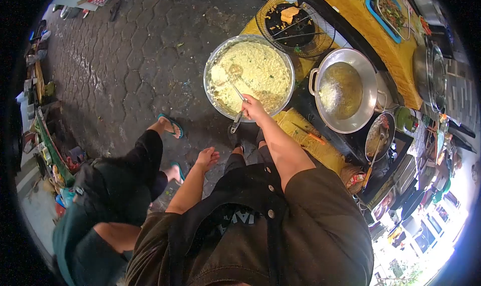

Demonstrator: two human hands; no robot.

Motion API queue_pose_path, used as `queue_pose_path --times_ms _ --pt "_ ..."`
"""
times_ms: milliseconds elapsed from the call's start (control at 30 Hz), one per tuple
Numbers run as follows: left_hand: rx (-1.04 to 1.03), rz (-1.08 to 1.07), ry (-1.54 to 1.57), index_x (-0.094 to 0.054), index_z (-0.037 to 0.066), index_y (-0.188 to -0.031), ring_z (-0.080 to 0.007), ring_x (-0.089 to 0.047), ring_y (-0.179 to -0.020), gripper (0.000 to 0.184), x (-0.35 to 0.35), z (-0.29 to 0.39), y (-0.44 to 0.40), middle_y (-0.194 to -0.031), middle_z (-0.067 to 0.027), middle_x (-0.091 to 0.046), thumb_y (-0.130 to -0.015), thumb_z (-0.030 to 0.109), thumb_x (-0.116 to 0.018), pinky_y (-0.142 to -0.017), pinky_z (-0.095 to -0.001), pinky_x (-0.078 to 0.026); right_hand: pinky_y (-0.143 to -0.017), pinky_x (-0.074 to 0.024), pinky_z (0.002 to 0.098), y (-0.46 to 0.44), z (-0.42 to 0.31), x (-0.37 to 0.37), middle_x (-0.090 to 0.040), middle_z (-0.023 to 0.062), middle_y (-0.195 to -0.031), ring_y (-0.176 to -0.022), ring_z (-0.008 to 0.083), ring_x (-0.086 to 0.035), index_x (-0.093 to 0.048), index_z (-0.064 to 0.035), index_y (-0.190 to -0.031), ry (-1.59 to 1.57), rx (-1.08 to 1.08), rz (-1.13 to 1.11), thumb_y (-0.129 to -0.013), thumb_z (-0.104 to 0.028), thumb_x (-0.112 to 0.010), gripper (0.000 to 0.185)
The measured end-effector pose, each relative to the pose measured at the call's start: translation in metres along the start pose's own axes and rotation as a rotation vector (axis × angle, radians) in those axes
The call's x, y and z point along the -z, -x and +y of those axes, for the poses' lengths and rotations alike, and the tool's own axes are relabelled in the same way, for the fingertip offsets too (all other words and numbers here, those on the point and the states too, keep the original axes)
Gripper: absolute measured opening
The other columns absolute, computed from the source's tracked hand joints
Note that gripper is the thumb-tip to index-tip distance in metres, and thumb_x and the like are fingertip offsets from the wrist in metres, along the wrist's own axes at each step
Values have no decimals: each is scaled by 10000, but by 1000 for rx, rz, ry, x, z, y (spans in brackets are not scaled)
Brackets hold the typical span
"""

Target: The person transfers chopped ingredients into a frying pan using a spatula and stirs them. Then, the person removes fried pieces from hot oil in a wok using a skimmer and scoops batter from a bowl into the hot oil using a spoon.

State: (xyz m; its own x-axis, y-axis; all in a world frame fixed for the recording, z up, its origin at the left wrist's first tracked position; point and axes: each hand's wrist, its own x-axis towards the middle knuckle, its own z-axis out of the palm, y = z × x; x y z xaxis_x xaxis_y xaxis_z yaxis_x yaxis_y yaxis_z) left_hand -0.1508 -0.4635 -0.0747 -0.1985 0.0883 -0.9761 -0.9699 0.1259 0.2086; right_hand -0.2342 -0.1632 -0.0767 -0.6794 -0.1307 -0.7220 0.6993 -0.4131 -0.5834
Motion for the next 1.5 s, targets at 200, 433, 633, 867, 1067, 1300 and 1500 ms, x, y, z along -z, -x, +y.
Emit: queue_pose_path --times_ms 200,433,633,867,1067,1300,1500 --pt "-22 69 0 -449 52 -1186 -147 -597 -729 380 1 -21 -5 -865 -60 -596 -893 288 -501 -567 -253 -481 -707 -469 399 -29 2 -47 -601 180 -1014 -898 333 -582 -501 -158 -1213 975 72 497 -828 -116 -445 392" --pt "-48 73 -63 -455 40 -1172 -141 -590 -699 362 -11 -30 3 -855 -61 -595 -897 273 -487 -560 -250 -474 -332 -269 271 -33 -4 -82 -478 81 -597 -432 123 -415 -482 -47 -1092 -79 -198 311 -794 15 -420 311" --pt "-36 112 -50 -445 55 -1182 -141 -586 -700 354 2 -39 5 -866 -59 -598 -894 256 -490 -564 -253 -468 -340 -280 223 0 2 -55 -488 74 -676 -473 93 -406 -448 -33 -905 -497 -179 -51 -853 -33 -437 54" --pt "-36 151 -47 -455 65 -1159 -140 -579 -703 325 16 -37 11 -852 -56 -596 -893 248 -488 -555 -259 -467 -346 -277 200 60 -30 -30 -510 47 -700 -471 70 -395 -402 -20 -1218 -361 -46 -73 -872 -72 -457 354" --pt "-28 148 -146 -462 58 -1171 -142 -589 -668 332 16 -31 13 -841 -62 -603 -891 235 -469 -531 -255 -455 -352 -275 195 154 -75 23 -521 46 -721 -476 65 -386 -350 -15 -1284 -335 74 -7 -875 -84 -465 430" --pt "-61 172 -301 -496 50 -1155 -136 -602 -674 316 0 1 19 -812 -49 -609 -891 217 -452 -524 -248 -439 -349 -252 193 248 -103 100 -496 32 -698 -473 55 -371 -361 -68 -1303 -216 258 475 -875 -146 -500 456" --pt "-109 161 -322 -510 44 -1134 -131 -593 -658 307 -20 28 23 -795 -49 -603 -891 225 -459 -521 -248 -435 -617 -493 376 187 -67 220 -595 153 -910 -786 268 -613 -395 -121 -1299 1178 363 1262 -843 -88 -456 462"
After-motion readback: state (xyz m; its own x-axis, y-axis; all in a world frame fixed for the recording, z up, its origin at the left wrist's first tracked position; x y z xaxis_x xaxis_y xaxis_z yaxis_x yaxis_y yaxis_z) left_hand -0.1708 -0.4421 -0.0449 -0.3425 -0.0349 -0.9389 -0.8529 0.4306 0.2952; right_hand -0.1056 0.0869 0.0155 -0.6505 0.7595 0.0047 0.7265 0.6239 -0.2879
